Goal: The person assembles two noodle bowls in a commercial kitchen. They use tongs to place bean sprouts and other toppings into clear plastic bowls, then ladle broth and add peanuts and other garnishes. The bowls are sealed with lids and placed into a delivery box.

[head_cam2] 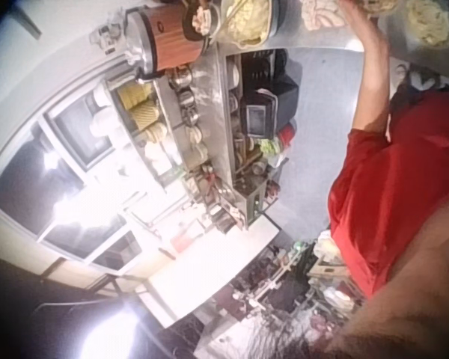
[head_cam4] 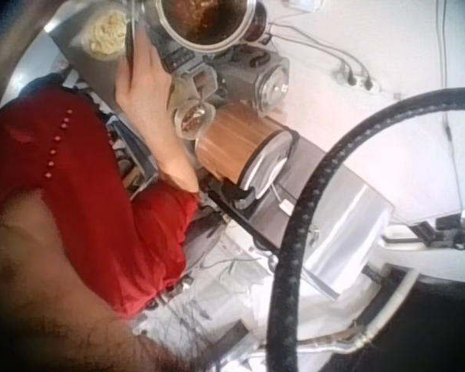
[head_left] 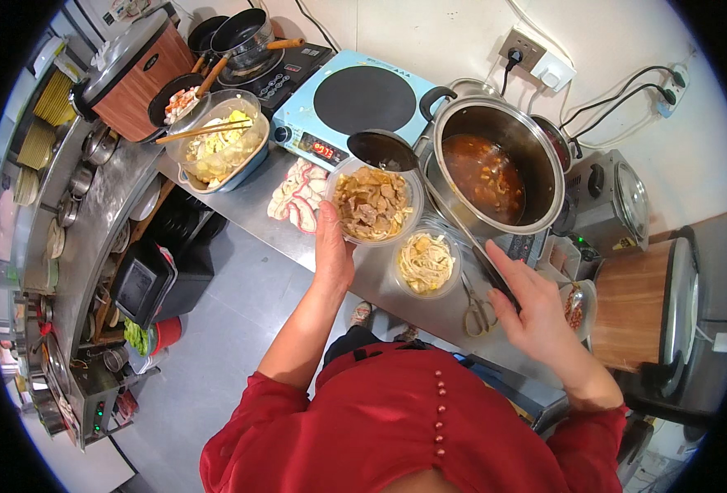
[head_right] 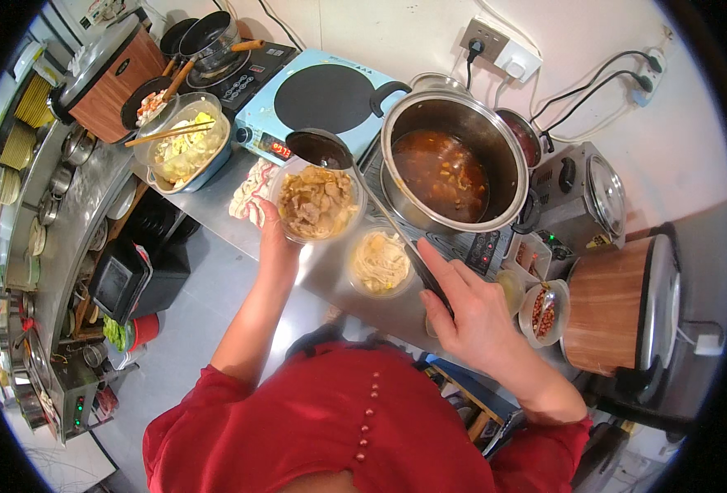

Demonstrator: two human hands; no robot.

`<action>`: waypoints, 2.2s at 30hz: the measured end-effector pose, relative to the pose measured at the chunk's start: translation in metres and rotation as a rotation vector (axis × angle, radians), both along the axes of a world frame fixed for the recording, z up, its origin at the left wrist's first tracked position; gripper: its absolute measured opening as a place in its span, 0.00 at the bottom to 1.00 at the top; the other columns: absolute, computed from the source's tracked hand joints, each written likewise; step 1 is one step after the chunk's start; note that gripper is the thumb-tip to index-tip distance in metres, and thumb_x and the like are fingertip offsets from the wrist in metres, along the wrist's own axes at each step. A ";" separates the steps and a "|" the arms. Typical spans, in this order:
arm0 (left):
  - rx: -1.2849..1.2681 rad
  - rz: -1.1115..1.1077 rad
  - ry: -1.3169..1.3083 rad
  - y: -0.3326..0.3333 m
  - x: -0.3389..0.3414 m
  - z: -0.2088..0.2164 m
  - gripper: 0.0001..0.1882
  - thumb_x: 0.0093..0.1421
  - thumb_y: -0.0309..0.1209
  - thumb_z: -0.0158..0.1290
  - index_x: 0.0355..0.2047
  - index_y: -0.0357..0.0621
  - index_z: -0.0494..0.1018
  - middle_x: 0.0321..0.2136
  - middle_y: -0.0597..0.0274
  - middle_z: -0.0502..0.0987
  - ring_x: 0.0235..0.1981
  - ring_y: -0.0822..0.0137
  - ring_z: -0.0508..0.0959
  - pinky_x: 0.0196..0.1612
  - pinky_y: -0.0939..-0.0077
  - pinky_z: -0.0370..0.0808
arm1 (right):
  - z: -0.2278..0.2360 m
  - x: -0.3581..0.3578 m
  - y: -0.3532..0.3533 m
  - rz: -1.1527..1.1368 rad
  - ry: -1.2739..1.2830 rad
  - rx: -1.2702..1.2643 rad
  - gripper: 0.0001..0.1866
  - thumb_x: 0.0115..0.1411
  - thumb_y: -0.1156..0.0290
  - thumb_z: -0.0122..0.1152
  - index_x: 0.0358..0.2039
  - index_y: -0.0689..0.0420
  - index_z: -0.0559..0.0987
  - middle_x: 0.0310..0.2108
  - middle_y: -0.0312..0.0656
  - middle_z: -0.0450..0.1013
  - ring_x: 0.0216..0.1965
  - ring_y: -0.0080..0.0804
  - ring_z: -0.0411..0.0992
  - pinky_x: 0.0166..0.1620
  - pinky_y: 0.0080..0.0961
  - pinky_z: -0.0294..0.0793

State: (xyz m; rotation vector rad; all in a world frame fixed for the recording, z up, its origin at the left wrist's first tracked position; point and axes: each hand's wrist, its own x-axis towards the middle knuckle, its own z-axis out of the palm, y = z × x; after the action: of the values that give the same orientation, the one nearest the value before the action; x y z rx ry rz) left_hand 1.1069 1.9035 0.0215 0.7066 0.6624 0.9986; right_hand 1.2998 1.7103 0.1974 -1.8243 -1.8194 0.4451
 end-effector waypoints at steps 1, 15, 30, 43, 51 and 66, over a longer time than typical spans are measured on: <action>-0.014 0.013 -0.003 0.001 0.000 0.000 0.39 0.67 0.62 0.37 0.66 0.46 0.55 0.62 0.60 0.65 0.62 0.62 0.66 0.62 0.61 0.63 | 0.001 0.000 -0.002 -0.004 0.032 0.001 0.29 0.58 0.77 0.58 0.61 0.60 0.67 0.32 0.50 0.74 0.29 0.46 0.74 0.33 0.34 0.74; -0.034 -0.023 -0.033 0.006 0.017 0.004 0.43 0.65 0.64 0.35 0.68 0.43 0.52 0.66 0.57 0.60 0.66 0.60 0.61 0.67 0.60 0.58 | -0.008 0.121 0.000 -0.572 0.532 -0.360 0.27 0.64 0.68 0.53 0.61 0.65 0.67 0.23 0.35 0.72 0.27 0.22 0.68 0.34 0.22 0.70; -0.018 -0.014 -0.020 0.002 0.020 0.005 0.48 0.62 0.66 0.39 0.68 0.38 0.50 0.67 0.54 0.57 0.67 0.58 0.59 0.68 0.62 0.56 | -0.045 0.165 0.011 -0.644 1.318 -0.378 0.19 0.66 0.69 0.49 0.55 0.61 0.70 0.23 0.36 0.70 0.10 0.19 0.55 0.14 0.18 0.50; 0.034 -0.062 -0.078 0.003 0.028 -0.009 0.45 0.64 0.65 0.38 0.67 0.40 0.53 0.65 0.56 0.60 0.65 0.60 0.62 0.66 0.60 0.60 | 0.032 0.108 -0.023 -0.509 1.372 -0.330 0.23 0.67 0.67 0.51 0.59 0.65 0.68 0.23 0.40 0.69 0.10 0.15 0.55 0.12 0.14 0.52; 0.012 -0.069 -0.048 0.008 0.024 -0.008 0.42 0.65 0.63 0.38 0.67 0.42 0.53 0.63 0.55 0.62 0.64 0.60 0.64 0.65 0.61 0.61 | 0.041 0.069 -0.020 -0.394 1.347 -0.421 0.24 0.66 0.68 0.52 0.61 0.62 0.68 0.25 0.42 0.71 0.12 0.15 0.56 0.15 0.13 0.52; -0.010 -0.008 -0.083 0.014 0.008 -0.006 0.40 0.67 0.61 0.37 0.66 0.40 0.55 0.62 0.55 0.64 0.63 0.61 0.66 0.65 0.63 0.62 | 0.037 0.067 -0.008 -0.369 1.391 -0.438 0.23 0.67 0.70 0.48 0.62 0.62 0.67 0.25 0.41 0.70 0.12 0.15 0.55 0.16 0.13 0.51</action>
State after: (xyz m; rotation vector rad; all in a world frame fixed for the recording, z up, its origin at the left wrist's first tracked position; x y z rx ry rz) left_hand 1.1146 1.9180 0.0155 0.6554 0.5914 1.0114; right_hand 1.3667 1.7024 0.2340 -1.3315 -0.4350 1.5314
